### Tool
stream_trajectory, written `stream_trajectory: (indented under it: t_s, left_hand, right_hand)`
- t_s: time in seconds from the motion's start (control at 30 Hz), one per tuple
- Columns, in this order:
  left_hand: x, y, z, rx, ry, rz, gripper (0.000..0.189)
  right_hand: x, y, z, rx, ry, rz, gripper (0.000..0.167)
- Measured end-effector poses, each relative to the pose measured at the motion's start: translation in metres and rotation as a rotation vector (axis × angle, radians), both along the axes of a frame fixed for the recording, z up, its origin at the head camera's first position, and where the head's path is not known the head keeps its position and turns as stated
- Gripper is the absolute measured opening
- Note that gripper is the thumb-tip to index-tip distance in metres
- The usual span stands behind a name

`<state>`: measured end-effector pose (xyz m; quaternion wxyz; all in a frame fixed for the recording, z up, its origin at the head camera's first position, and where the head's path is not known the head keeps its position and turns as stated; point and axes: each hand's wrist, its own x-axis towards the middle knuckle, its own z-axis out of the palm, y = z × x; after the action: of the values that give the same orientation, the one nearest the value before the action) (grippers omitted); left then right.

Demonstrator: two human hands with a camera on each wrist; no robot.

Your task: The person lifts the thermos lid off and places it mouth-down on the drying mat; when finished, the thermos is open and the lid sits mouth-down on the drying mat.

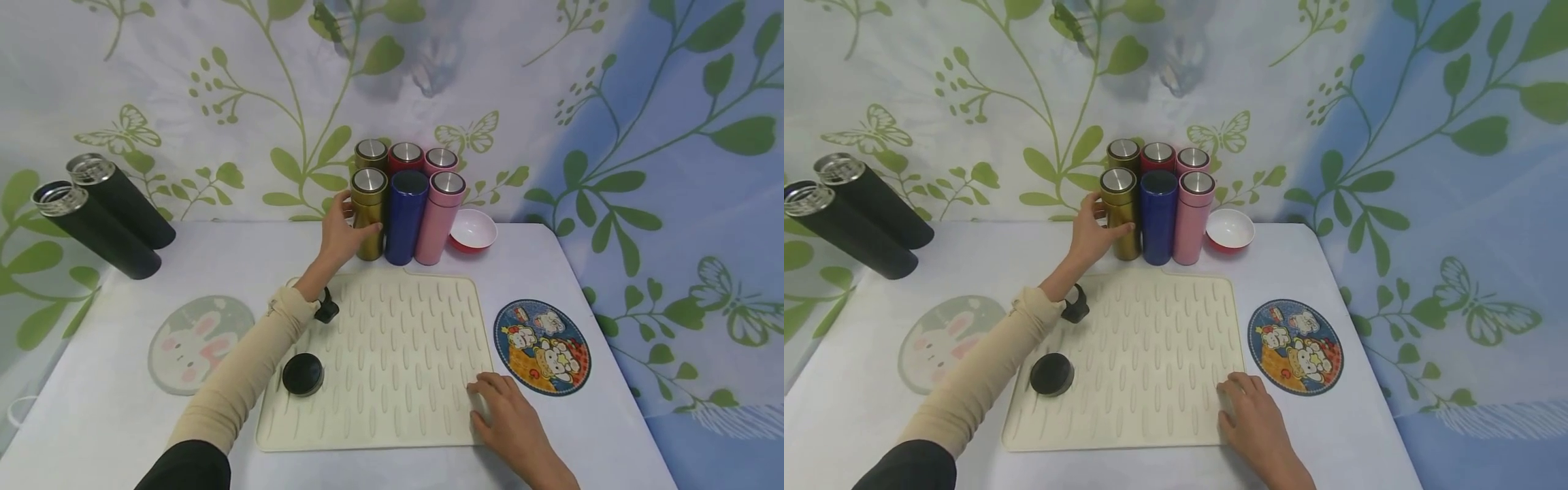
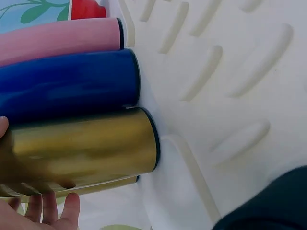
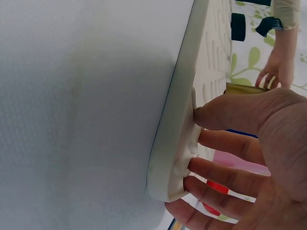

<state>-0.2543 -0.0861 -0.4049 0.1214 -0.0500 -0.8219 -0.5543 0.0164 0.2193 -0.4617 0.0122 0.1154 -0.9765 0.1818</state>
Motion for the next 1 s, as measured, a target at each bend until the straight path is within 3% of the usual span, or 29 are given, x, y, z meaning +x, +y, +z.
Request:
stream_trajectory:
  t_s: [0.23,0.4,0.53,0.7,0.87,1.0]
  left_hand:
    - [0.009,-0.006,0.002,-0.058,-0.016,-0.032,0.067]
    - [0.012,-0.005,0.001,-0.065,0.032,-0.052,0.064]
    - [0.018,-0.006,0.001,-0.046,0.038,-0.018,0.059]
    - [0.028,-0.012,0.016,0.032,0.045,0.019,0.063]
    - [0.039,-0.016,0.038,0.130,0.130,0.021,0.067]
    - [0.049,-0.021,0.047,0.164,0.198,0.032,0.064]
  right_hand:
    - [0.001,0.000,0.000,0.005,0.037,0.008,0.035]
    - [0.002,0.000,0.001,0.002,0.020,0.005,0.034]
    - [0.002,-0.001,-0.001,-0.006,0.012,0.005,0.035]
    - [0.004,-0.001,-0.004,-0.005,0.022,0.012,0.036]
    - [0.003,0.003,-0.004,-0.016,0.049,0.009,0.037]
    - [0.003,0.004,-0.005,-0.030,0.044,0.005,0.037]
